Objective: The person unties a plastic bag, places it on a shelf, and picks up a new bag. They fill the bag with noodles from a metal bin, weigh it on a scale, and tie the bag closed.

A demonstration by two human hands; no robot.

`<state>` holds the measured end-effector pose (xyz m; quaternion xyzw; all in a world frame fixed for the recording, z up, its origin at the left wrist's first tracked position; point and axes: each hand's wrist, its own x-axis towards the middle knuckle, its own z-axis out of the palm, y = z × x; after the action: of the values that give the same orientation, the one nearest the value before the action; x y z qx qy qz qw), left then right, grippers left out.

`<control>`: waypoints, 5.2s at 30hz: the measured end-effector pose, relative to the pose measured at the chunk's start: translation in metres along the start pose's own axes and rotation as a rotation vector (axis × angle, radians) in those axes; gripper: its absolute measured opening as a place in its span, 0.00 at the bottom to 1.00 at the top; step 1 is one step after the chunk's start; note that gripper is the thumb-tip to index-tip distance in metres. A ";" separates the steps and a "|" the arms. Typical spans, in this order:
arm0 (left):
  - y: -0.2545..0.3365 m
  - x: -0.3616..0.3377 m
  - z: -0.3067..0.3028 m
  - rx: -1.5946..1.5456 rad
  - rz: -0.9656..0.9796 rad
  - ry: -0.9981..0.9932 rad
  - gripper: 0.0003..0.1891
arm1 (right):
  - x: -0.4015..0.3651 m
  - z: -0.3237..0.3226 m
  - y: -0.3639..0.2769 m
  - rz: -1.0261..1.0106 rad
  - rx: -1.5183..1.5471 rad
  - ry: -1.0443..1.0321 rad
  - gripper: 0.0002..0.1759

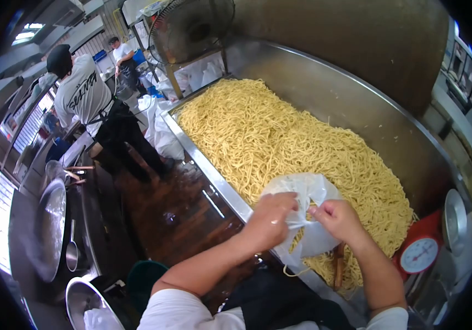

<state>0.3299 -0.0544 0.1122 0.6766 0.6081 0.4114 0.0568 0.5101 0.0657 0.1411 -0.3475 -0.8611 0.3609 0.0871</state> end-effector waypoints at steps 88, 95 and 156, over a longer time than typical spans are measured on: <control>-0.021 -0.001 0.074 -0.916 -0.468 -0.032 0.22 | -0.042 0.019 0.038 0.118 0.246 -0.190 0.12; -0.035 0.000 0.107 -0.349 -0.007 -0.010 0.26 | -0.023 0.028 0.015 -0.359 -0.002 0.408 0.12; -0.027 -0.020 0.097 -0.251 -0.097 0.158 0.10 | -0.003 0.046 0.028 0.196 0.623 -0.032 0.16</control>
<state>0.3708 -0.0243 0.0233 0.5995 0.5864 0.5329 0.1125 0.5089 0.0519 0.0892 -0.3797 -0.6728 0.6191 0.1408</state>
